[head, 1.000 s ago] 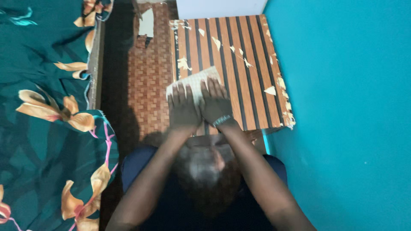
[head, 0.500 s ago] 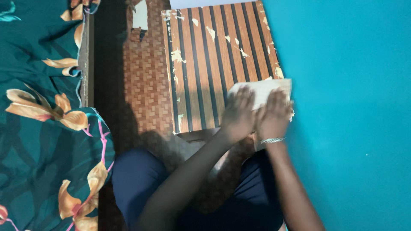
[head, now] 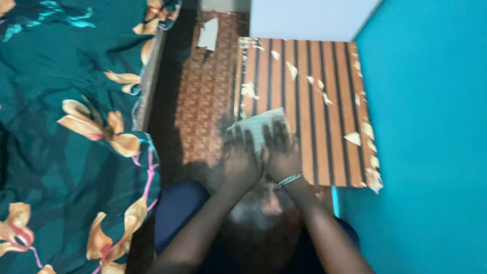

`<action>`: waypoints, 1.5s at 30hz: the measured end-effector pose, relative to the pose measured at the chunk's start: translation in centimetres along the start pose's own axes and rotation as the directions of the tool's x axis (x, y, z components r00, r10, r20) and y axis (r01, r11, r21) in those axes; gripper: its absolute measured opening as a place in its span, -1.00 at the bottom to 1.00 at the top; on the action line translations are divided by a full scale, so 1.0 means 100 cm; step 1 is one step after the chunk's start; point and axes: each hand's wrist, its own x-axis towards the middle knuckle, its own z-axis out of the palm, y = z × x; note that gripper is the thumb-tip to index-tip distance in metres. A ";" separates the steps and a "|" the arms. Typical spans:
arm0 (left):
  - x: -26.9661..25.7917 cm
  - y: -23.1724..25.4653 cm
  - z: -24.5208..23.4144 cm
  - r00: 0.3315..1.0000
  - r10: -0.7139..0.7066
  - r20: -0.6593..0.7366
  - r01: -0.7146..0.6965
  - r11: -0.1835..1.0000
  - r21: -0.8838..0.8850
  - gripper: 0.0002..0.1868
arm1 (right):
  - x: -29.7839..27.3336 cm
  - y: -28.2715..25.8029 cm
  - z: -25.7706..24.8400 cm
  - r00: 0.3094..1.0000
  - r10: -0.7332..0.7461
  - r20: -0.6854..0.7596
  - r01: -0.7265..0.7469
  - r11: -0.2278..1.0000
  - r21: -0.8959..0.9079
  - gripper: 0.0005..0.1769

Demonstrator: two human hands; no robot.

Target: The person wipes down the marble surfaces of a desk and then a smaller bedside table using a cloth.

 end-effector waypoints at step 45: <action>0.070 -0.034 0.009 0.993 0.110 -0.031 -0.109 0.993 0.049 -0.24 | 0.057 0.001 0.012 0.987 0.146 0.066 -0.148 0.989 0.023 -0.23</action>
